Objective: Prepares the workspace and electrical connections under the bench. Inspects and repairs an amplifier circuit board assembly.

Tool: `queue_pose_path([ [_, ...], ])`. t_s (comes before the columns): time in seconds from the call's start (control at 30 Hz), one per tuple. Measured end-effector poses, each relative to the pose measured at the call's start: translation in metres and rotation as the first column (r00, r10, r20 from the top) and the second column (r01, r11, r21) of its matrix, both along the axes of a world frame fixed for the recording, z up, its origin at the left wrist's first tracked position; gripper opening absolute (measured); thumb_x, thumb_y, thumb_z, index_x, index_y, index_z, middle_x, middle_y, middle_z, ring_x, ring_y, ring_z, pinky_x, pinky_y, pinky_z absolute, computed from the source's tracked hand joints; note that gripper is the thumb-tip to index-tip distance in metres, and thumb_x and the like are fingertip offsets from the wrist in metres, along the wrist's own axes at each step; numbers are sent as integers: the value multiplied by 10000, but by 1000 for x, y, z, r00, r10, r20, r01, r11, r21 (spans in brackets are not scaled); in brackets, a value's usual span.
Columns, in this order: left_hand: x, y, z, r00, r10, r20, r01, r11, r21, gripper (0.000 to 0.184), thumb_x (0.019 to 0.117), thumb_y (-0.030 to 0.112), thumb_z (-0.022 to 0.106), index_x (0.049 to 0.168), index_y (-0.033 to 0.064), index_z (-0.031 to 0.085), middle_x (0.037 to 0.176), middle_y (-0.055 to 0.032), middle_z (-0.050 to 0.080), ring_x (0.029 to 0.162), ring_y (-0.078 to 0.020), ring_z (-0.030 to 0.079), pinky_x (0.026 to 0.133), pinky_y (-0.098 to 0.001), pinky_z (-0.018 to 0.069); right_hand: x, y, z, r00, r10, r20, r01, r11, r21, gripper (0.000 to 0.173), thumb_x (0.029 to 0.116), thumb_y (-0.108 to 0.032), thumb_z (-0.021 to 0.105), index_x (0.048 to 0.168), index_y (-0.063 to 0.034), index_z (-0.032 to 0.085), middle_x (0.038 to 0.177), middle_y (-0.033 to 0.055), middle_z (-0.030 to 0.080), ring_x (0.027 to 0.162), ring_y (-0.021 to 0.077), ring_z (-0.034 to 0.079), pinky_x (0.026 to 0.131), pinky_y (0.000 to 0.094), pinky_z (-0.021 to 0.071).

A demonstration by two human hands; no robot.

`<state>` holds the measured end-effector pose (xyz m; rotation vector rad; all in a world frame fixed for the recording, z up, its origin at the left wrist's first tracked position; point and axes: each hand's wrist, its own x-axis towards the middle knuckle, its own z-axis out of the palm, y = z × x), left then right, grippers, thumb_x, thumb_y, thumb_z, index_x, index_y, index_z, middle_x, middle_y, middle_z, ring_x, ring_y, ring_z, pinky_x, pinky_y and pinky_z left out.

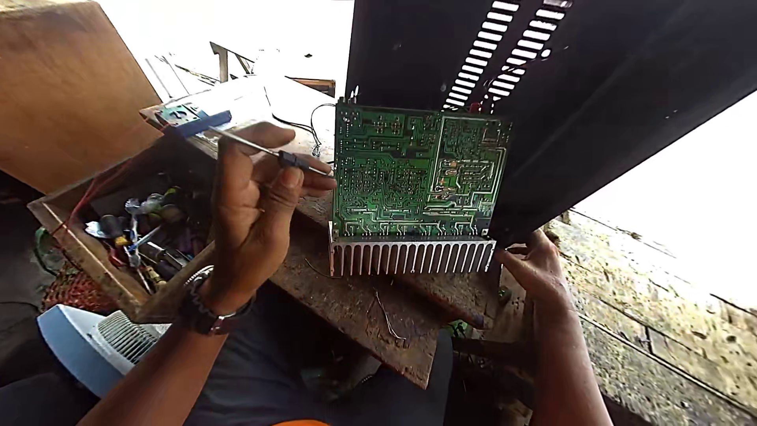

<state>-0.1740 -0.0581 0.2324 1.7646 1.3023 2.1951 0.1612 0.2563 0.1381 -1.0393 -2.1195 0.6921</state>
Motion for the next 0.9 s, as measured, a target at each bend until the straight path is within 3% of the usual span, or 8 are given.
queue_pose_path([
  [0.2,-3,8,-3,961,-102,257,103,995,9,214,1102,83,368,1302,105,443,1134,-127,681,986,-276,736,872,-393,631,-1,-2,3,1000,-4,21,4,1000,1,703,725,-464,760,1293,-82,600,1157,102,680,987,183,686,805,426,578],
  [0.3,-6,17,-1,957,-53,284,52,999,11,210,1076,49,454,1282,94,444,1130,-143,699,1006,-316,742,903,-434,634,-1,-3,3,1000,-6,23,6,1000,-5,711,727,-473,759,1301,-85,596,1167,103,679,991,184,686,806,427,575],
  [0.43,-17,30,-7,976,7,215,-7,1000,-4,246,1034,-6,518,1263,61,455,1153,-158,711,1041,-333,737,940,-471,622,-1,-3,2,1000,-3,15,3,1000,-1,704,727,-479,758,1284,-78,604,1161,104,677,996,176,678,810,418,570],
  [0.5,-24,37,-10,983,54,175,-57,998,11,229,1028,2,533,1243,31,460,1106,-184,724,1023,-355,738,908,-496,630,-1,-1,0,1000,7,4,-7,1000,5,697,725,-472,761,1281,-82,605,1154,96,679,991,165,680,808,407,573],
  [0.9,-23,44,-6,984,90,156,-90,996,-5,179,1050,54,531,1202,55,436,1047,-145,726,970,-332,752,876,-485,645,-1,1,0,1000,5,16,-5,1000,16,696,727,-490,757,1277,-90,609,1161,93,674,995,167,680,809,407,573],
])
